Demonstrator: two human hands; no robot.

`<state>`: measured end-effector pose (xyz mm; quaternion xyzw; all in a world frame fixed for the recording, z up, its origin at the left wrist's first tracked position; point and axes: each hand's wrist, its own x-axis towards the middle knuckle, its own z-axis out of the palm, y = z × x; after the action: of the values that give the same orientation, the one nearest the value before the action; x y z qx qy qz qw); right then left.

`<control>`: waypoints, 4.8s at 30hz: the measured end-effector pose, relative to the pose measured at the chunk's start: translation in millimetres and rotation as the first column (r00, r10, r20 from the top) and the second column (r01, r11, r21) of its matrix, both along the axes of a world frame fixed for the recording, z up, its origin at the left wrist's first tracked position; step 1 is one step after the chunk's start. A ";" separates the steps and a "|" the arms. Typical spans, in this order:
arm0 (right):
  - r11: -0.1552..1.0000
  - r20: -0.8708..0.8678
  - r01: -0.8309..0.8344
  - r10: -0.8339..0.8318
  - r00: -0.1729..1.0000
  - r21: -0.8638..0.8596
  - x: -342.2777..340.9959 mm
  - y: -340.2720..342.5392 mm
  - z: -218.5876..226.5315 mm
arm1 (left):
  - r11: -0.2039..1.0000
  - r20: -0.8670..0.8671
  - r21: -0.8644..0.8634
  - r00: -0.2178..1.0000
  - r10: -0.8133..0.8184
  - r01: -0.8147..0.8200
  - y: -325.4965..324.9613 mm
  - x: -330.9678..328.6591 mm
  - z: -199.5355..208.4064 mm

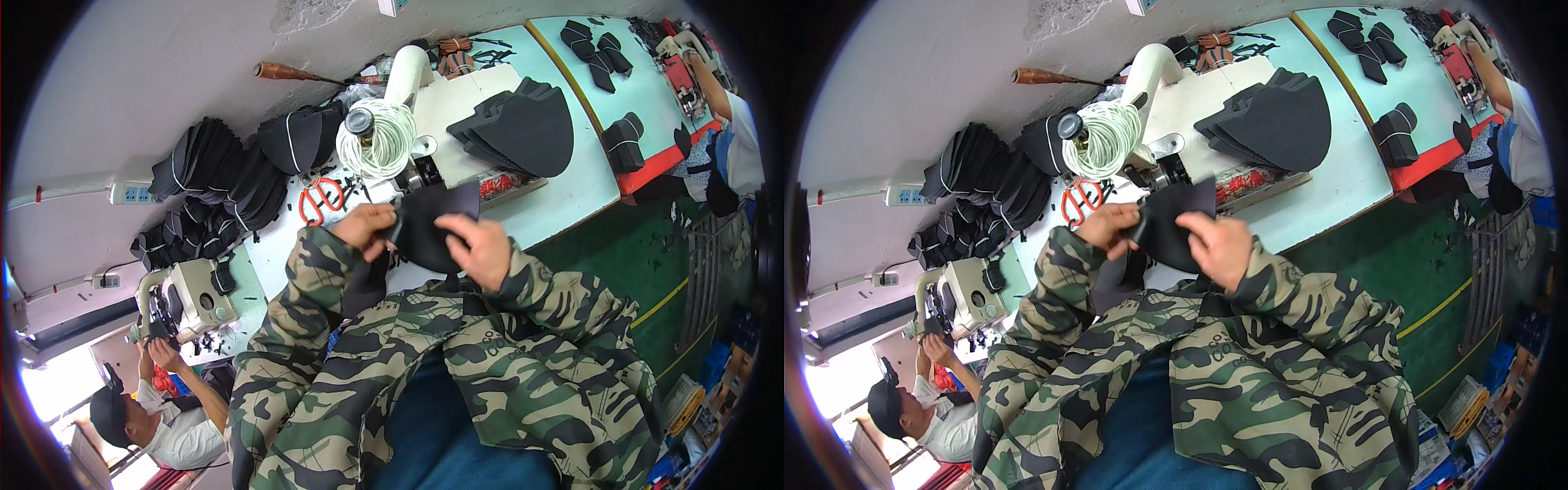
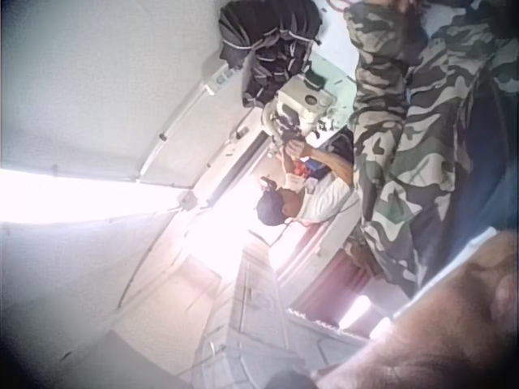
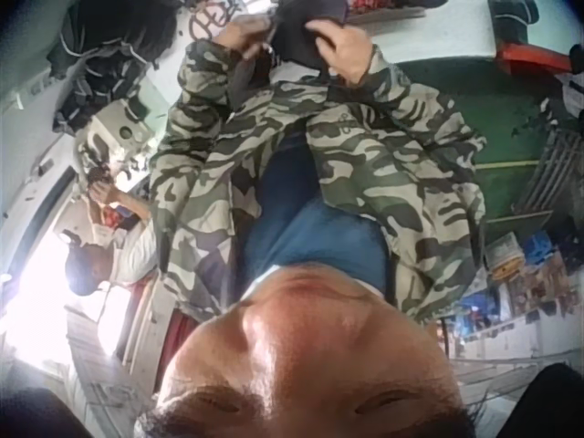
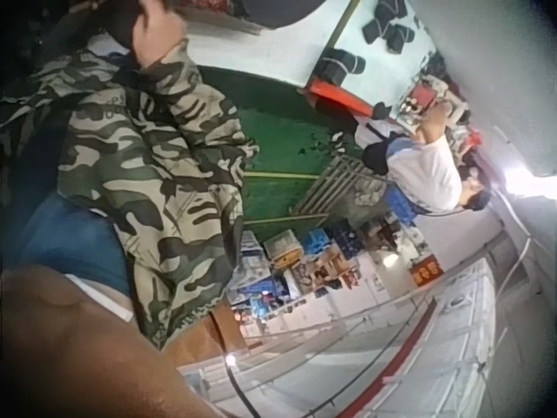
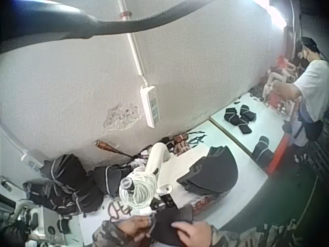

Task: Stitching and finishing black shoe upper components using an industrial sewing machine.

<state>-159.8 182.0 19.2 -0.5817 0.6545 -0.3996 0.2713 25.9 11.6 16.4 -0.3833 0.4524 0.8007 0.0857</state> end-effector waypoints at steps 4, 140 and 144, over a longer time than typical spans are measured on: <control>0.973 0.049 -0.199 0.195 0.980 0.120 34.3 -1.5 3.8 | 0.996 0.118 -0.086 0.993 -0.027 0.037 -23.8 -10.6 -3.2; 0.972 -0.247 -0.230 0.237 0.940 0.056 3.7 -6.8 34.5 | 0.806 0.336 -0.566 0.941 0.034 0.173 -15.6 -46.4 -5.1; 0.993 -0.237 -0.052 0.026 0.971 -0.107 -25.5 -13.3 60.2 | 0.635 0.231 -0.758 0.972 0.051 0.147 1.3 -39.7 -19.4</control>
<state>-185.2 168.8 79.4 -0.6520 0.6470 -0.3586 0.1667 -13.8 13.0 -3.0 -0.4610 0.7473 0.4784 -0.0125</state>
